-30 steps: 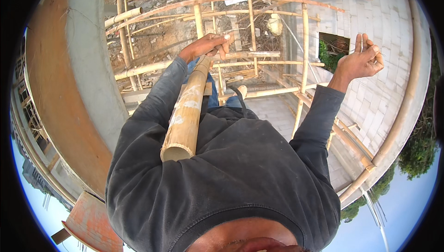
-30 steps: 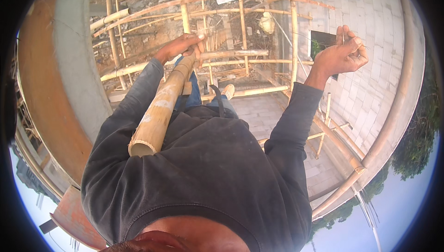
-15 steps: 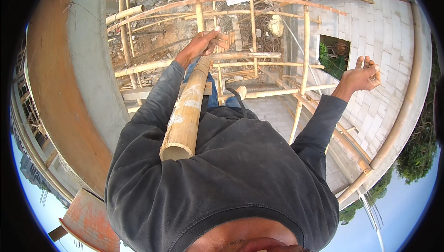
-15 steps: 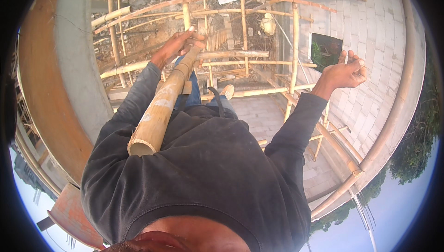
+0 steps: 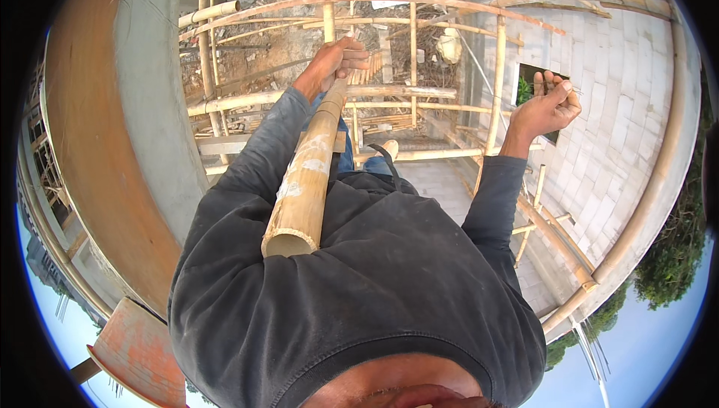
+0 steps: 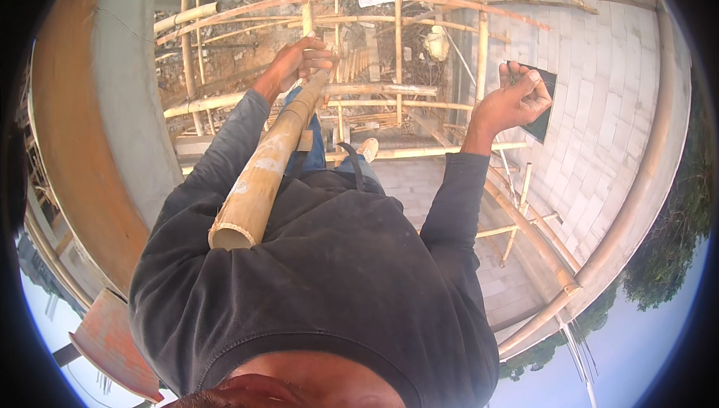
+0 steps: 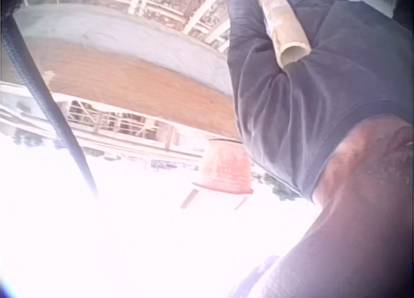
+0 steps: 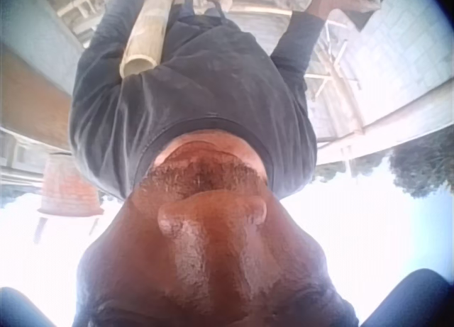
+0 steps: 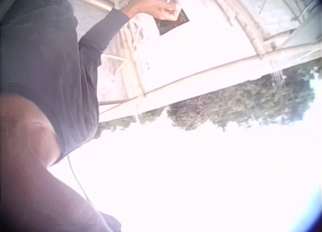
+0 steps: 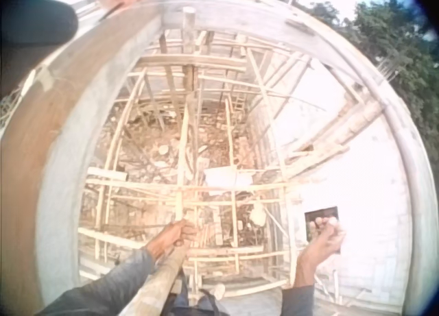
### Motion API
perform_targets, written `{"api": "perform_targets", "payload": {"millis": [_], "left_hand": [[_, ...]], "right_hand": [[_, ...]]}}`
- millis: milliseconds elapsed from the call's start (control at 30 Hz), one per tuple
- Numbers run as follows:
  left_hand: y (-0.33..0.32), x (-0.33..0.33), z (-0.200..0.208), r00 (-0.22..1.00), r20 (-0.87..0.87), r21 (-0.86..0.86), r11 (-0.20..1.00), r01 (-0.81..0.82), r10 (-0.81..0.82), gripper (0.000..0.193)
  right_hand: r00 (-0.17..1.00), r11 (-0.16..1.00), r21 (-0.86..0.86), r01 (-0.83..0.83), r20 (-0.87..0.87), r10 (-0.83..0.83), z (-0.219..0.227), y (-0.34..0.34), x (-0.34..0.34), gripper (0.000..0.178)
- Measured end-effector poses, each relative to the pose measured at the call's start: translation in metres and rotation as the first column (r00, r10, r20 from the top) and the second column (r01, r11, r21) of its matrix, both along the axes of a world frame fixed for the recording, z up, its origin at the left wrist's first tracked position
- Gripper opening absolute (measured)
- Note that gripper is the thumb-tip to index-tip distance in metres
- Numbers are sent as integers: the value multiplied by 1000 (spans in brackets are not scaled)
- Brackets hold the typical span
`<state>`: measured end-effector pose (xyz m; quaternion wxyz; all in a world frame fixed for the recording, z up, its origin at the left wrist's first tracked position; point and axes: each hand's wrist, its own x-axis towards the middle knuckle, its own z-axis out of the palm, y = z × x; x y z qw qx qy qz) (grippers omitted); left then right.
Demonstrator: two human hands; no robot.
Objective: The person ties bamboo poles together with wire to form a scaffolding structure. They use pliers to twist and secure the wire around the joints, then cut the excess wire. The person continues to add and secure bamboo poles to the structure.
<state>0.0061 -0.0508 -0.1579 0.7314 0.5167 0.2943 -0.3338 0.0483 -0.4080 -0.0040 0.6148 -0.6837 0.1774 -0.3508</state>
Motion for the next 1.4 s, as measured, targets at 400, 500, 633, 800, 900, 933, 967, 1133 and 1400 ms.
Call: {"api": "perform_targets", "payload": {"millis": [400,500,633,800,900,933,967,1133,1400], "left_hand": [[24,2,-21,861,-21,-167,847,-505,509,41],[30,5,-24,846,-51,-227,818,-528,531,42],[46,3,-43,781,-124,-194,757,-623,612,43],[94,-10,-64,506,-115,-142,490,-860,855,35],[131,-19,-66,393,-148,-193,363,-912,908,43],[144,-22,-69,368,-149,-163,345,-924,918,43],[152,-21,-71,341,-148,-132,324,-937,928,43],[169,-42,-115,299,-6,-43,298,-954,954,40],[110,-24,-102,340,14,71,339,-938,940,49]], "right_hand": [[977,990,45,-130,-167,136,-8,28,-31,20],[967,991,32,-132,-217,135,-11,22,-42,19],[959,991,11,-135,-249,133,-21,3,-56,20],[944,995,97,32,-330,2,-26,-42,-77,22],[929,976,164,146,-360,-79,-25,-67,-83,22],[927,972,188,139,-371,-61,-25,-76,-87,21],[924,968,216,131,-381,-40,-26,-83,-91,20],[903,963,248,104,-430,13,-17,-92,-102,16],[878,995,80,62,-479,-16,7,-138,-119,18]]}}
